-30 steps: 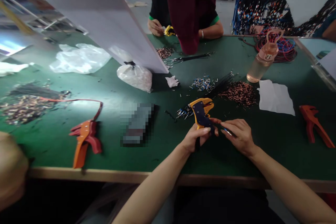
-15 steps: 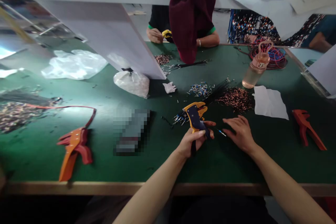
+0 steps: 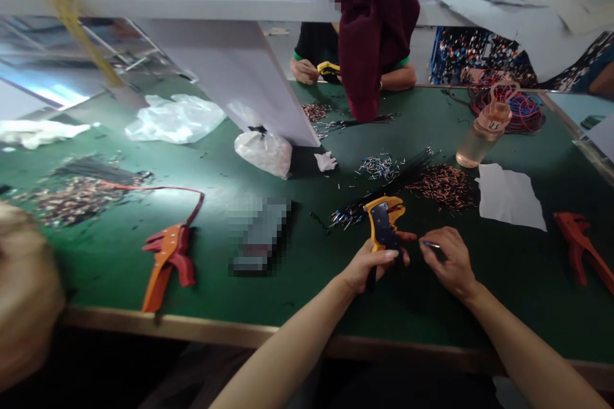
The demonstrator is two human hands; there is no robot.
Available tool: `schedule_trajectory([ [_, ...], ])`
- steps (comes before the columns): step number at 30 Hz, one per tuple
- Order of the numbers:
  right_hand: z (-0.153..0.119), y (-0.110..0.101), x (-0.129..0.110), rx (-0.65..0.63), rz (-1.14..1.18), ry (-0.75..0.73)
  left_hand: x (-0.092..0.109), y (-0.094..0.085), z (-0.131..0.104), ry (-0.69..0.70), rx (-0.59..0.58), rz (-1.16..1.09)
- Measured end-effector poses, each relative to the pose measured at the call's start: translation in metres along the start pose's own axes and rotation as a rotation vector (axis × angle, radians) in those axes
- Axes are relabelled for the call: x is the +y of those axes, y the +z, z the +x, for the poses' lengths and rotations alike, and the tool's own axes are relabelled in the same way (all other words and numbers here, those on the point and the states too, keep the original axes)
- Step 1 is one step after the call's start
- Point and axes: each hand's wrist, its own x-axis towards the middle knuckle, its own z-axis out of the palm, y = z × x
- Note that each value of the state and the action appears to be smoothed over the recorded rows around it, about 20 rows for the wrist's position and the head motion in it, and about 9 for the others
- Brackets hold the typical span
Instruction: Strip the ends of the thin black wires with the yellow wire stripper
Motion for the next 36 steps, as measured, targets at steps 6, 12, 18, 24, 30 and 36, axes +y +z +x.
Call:
schedule_trajectory([
  [6, 0.011, -0.016, 0.002, 0.283, 0.447, 0.554, -0.003, -0.002, 0.001, -0.012, -0.058, -0.024],
  [12, 0.018, -0.014, 0.002, 0.327, 0.901, 0.805, 0.026, -0.01, -0.005, 0.3, 0.128, -0.161],
  [18, 0.019, -0.012, -0.003, 0.304, 0.989, 0.858, 0.021, -0.007, -0.007, 0.258, 0.072, -0.089],
  [24, 0.017, -0.013, -0.006, 0.236, 0.989, 0.859, -0.012, 0.0, -0.002, -0.103, -0.167, -0.009],
  [30, 0.013, -0.004, -0.011, 0.196, 1.008, 0.887, -0.01, 0.001, -0.006, -0.145, -0.189, 0.03],
  [36, 0.011, 0.001, -0.012, 0.216, 1.017, 0.937, -0.007, 0.004, -0.007, -0.164, -0.217, 0.07],
])
